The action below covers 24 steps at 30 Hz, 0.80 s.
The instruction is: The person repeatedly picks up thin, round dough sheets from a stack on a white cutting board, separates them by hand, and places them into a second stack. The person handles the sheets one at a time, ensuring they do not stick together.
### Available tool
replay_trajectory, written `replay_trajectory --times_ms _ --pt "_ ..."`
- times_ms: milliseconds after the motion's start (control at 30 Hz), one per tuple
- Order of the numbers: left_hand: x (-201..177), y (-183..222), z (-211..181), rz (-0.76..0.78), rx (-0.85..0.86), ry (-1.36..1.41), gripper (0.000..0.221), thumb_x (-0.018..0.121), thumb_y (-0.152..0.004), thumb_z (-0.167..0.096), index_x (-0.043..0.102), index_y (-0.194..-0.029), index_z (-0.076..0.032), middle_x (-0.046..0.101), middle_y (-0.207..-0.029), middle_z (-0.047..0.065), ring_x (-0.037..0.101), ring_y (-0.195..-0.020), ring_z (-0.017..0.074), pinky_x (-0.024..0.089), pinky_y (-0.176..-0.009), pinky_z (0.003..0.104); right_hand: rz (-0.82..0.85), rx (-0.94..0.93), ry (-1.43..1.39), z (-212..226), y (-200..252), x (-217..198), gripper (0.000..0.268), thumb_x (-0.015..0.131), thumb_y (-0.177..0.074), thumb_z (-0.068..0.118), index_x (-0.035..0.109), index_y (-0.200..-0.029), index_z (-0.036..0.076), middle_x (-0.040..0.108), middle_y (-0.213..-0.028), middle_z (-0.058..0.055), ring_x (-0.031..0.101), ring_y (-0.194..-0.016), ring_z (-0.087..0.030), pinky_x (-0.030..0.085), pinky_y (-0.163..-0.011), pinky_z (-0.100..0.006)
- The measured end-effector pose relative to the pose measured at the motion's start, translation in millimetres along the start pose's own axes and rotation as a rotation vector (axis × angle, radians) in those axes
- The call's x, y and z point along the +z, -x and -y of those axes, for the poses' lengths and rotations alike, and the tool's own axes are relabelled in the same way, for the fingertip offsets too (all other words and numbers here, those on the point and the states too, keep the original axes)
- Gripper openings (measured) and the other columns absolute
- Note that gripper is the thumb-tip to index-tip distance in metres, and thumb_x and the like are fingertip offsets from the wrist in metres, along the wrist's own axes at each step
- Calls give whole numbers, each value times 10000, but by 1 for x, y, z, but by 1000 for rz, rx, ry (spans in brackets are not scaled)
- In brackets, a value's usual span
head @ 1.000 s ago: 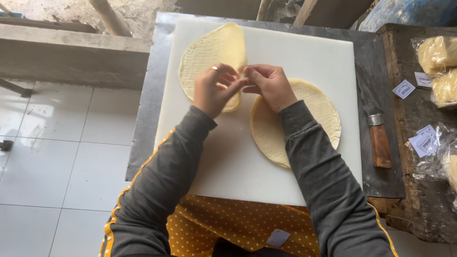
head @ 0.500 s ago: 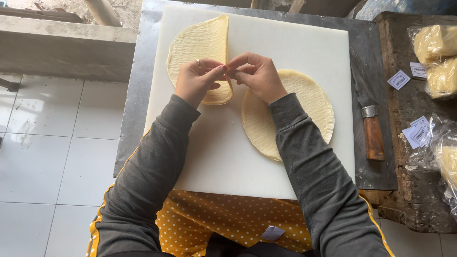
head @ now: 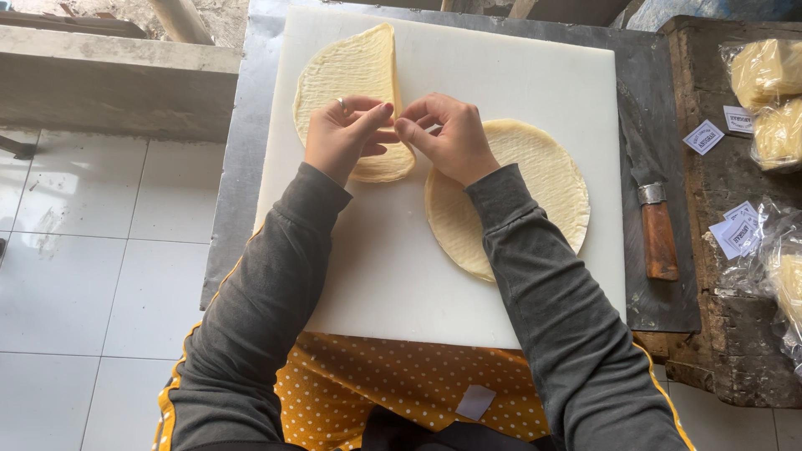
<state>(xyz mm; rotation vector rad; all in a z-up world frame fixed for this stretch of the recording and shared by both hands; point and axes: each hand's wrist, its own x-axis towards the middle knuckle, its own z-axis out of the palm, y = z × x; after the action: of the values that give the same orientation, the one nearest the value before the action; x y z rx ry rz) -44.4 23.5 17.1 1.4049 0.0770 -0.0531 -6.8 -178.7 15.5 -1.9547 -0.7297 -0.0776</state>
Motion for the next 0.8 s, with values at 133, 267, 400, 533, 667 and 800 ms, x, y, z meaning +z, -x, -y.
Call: replay_trajectory --times_ms 133,267,400,533,667,800 --pt "-3 -2 0 9 53 -72 294 749 -925 -191 719 -1098 45 777 -992 152 795 -868 220 657 -700 297 28 -52 83 4 0 5 218 740 -992 268 748 -1009 51 725 -988 -74 756 -866 -165 641 -698 -300" --pt "-7 -3 1 68 -6 -20 273 728 -940 -209 704 -1100 11 776 -1017 120 794 -918 207 650 -725 291 1 -72 95 7 0 7 241 721 -1009 278 748 -1020 39 740 -964 -85 754 -834 -185 631 -713 -326" --pt "-12 -3 3 133 -54 7 245 711 -949 -201 689 -1099 -8 763 -1029 100 784 -957 204 625 -725 281 -24 -12 68 7 1 6 298 714 -1000 337 715 -970 40 763 -914 -85 772 -803 -192 641 -694 -335" --pt "-16 -7 6 158 -22 -67 258 705 -953 -211 674 -1114 -11 760 -1034 102 784 -960 190 611 -723 266 -32 -43 83 3 1 9 343 731 -989 369 696 -976 28 763 -913 -107 770 -807 -207 635 -688 -342" --pt "-11 -11 15 105 118 -185 213 663 -988 -191 650 -1080 0 746 -1039 100 794 -941 185 617 -698 268 -31 42 27 -5 1 10 292 679 -1012 327 697 -987 36 762 -913 -87 776 -824 -167 646 -687 -300" --pt "-3 -12 25 -27 218 -234 138 620 -1008 -123 637 -1030 12 774 -990 132 810 -942 190 645 -721 262 -71 162 -226 -13 -1 8 262 709 -996 273 678 -956 16 756 -935 -119 756 -797 -145 647 -666 -276"
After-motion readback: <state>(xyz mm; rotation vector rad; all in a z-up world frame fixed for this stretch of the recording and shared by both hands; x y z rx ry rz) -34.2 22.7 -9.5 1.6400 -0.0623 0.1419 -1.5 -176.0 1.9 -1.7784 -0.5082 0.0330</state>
